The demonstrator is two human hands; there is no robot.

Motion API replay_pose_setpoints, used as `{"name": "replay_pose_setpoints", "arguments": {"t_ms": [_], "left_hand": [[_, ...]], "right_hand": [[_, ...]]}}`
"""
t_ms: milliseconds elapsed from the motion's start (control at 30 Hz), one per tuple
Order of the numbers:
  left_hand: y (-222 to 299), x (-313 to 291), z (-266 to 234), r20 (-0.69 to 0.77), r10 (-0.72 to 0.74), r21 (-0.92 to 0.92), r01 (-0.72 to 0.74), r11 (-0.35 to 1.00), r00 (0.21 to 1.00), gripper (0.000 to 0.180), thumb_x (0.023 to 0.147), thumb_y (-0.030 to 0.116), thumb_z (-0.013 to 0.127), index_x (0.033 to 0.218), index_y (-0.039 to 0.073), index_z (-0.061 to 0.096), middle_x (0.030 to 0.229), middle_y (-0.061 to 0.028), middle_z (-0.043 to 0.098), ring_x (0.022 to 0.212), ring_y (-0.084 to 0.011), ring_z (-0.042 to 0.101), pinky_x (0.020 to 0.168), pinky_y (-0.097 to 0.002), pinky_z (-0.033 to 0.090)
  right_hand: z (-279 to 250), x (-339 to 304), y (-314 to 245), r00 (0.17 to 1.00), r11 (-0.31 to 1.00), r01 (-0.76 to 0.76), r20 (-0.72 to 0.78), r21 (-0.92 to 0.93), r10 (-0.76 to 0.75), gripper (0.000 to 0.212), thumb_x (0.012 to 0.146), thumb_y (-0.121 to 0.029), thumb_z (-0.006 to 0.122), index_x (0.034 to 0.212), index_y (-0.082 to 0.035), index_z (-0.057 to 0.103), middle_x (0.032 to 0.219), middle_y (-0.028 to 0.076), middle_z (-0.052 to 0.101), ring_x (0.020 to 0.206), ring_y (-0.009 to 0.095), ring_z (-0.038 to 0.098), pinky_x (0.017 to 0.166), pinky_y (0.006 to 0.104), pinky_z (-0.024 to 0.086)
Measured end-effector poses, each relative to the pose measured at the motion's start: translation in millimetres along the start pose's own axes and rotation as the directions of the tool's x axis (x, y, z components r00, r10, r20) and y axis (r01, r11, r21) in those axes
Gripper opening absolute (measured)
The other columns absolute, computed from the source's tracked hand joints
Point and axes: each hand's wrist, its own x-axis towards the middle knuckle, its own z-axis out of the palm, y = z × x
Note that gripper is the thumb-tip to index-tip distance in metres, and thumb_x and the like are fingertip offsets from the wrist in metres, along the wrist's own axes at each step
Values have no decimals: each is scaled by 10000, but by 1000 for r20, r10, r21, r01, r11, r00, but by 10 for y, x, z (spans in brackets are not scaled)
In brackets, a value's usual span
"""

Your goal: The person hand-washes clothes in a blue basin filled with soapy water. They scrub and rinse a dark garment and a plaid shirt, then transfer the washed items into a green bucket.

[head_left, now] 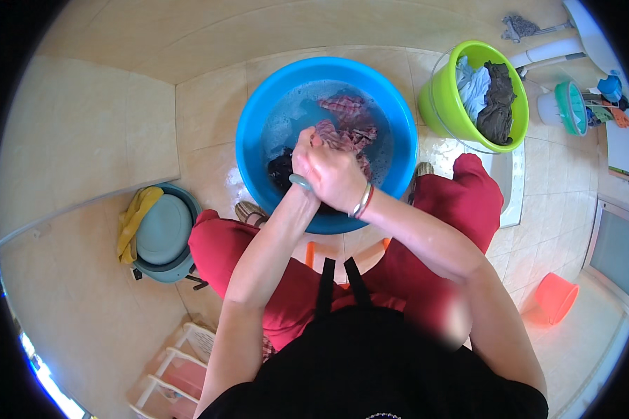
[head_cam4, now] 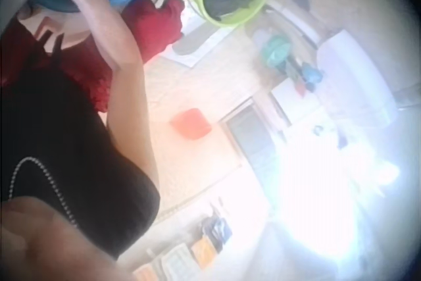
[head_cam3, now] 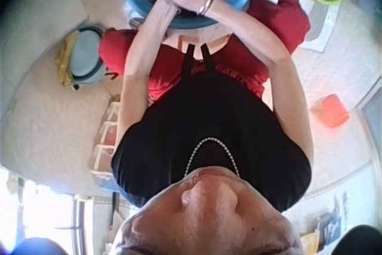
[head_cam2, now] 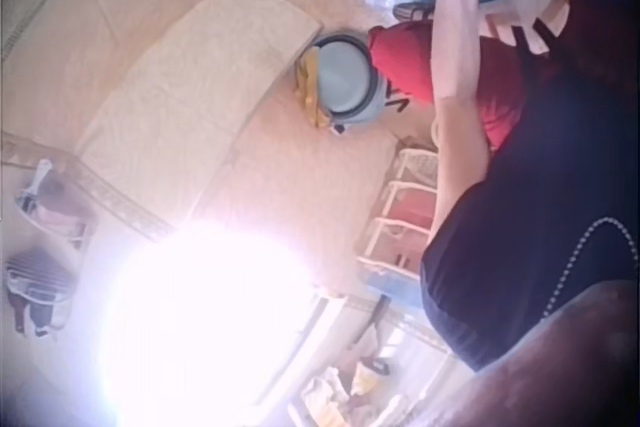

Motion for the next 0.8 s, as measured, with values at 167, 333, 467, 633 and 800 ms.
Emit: {"name": "replay_pose_setpoints", "arguments": {"t_ms": [167, 333, 467, 633, 800], "left_hand": [[-174, -128, 152, -30, -82, -38, 81, 996, 996, 281, 969, 258, 436, 995, 49, 622, 1027, -61, 659, 899, -196, 627, 792, -324, 500], [-151, 81, -54, -1, 22, -3, -22, 1000, 1000, 227, 962, 285, 462, 877, 113, 584, 862, -41, 647, 830, -190, 625, 726, -344, 506], [151, 299, -365, 367, -220, 37, 222, 974, 904, 295, 917, 328, 530, 674, 163, 502, 661, -11, 580, 677, -155, 570, 619, -320, 460], [-242, -146, 184, -19, -76, -130, 73, 989, 997, 238, 973, 229, 429, 921, 67, 596, 911, -52, 646, 838, -190, 617, 744, -334, 491], [-179, -156, 145, -138, -75, 97, 88, 991, 988, 238, 976, 204, 411, 978, 59, 600, 952, -54, 652, 867, -203, 623, 772, -352, 496]], "right_hand": [[9, 65, 723, 952, 948, -302, 19, -104, 306, 257, 972, -199, 477, 800, -16, 526, 718, 218, 586, 677, 411, 586, 564, 482, 459], [-55, 47, 212, 979, 979, -202, 11, 25, 201, 222, 935, -205, 527, 814, -20, 506, 723, 218, 566, 685, 415, 591, 577, 475, 477], [-7, -88, -126, 1000, 1000, 17, -18, 18, -16, 196, 911, -212, 572, 813, -47, 529, 699, 145, 597, 562, 310, 617, 486, 417, 495], [-19, 75, 703, 991, 976, -126, 14, -178, 130, 163, 893, -184, 531, 808, -47, 557, 685, 176, 592, 634, 353, 622, 538, 445, 508], [45, -26, 684, 968, 958, -252, -20, -133, 252, 233, 953, -219, 477, 817, -37, 528, 704, 188, 597, 649, 374, 621, 526, 476, 500]]}}
